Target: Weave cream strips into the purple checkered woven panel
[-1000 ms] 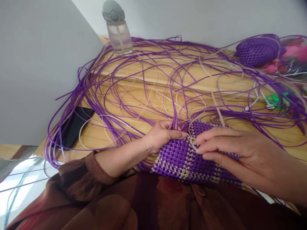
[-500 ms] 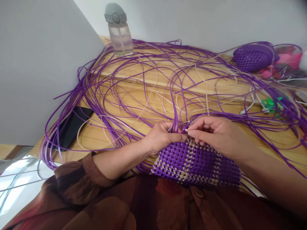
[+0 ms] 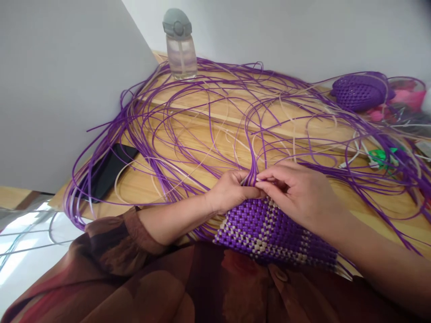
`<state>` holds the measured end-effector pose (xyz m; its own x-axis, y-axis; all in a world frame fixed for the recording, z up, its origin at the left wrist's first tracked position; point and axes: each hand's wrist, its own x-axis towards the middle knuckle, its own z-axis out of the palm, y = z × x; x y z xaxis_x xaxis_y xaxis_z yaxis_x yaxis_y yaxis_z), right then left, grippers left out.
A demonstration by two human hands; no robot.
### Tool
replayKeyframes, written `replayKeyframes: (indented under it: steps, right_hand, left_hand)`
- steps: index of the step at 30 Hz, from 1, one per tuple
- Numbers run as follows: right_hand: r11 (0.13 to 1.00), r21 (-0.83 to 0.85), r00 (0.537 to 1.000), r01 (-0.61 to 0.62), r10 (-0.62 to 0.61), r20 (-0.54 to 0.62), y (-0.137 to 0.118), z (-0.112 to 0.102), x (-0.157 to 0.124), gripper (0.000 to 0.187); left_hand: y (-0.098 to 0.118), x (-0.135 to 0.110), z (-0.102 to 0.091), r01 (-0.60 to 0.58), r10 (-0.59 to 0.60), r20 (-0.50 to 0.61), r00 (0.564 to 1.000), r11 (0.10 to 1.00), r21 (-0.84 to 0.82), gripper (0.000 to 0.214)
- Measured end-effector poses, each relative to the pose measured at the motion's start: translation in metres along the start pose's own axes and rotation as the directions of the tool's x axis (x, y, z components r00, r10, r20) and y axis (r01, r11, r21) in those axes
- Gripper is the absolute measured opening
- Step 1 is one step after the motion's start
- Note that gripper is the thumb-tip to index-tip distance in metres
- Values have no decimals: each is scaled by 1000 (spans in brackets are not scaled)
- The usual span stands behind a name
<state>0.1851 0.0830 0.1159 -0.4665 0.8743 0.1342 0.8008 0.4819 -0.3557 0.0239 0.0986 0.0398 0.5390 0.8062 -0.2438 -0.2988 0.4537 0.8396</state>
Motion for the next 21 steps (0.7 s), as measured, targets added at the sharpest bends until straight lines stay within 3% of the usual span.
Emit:
replayKeyframes:
  steps: [4, 11, 16, 19, 21]
  right_hand:
    - [983, -158, 993, 92, -102, -59, -7, 3, 1, 15]
    - [992, -125, 996, -26, 36, 83, -7, -9, 11, 12]
    - [968, -240, 994, 69, -46, 101, -8, -8, 11, 14]
    - [995, -103, 998, -9, 15, 63, -13, -7, 12, 14]
    - [961, 188, 971, -201, 170, 171, -17, -8, 15, 18]
  left_hand:
    - [-1, 0, 0, -22, 22, -22, 1000, 999, -24, 25]
    - [-1, 0, 0, -61, 60, 14, 998, 997, 54, 22]
    - [-7, 5, -5, -91, 90, 15, 996, 994, 65, 18]
    - [-10, 6, -8, -105, 104, 15, 994, 991, 82, 15]
    - [-10, 6, -8, -86, 86, -1, 996, 994, 66, 15]
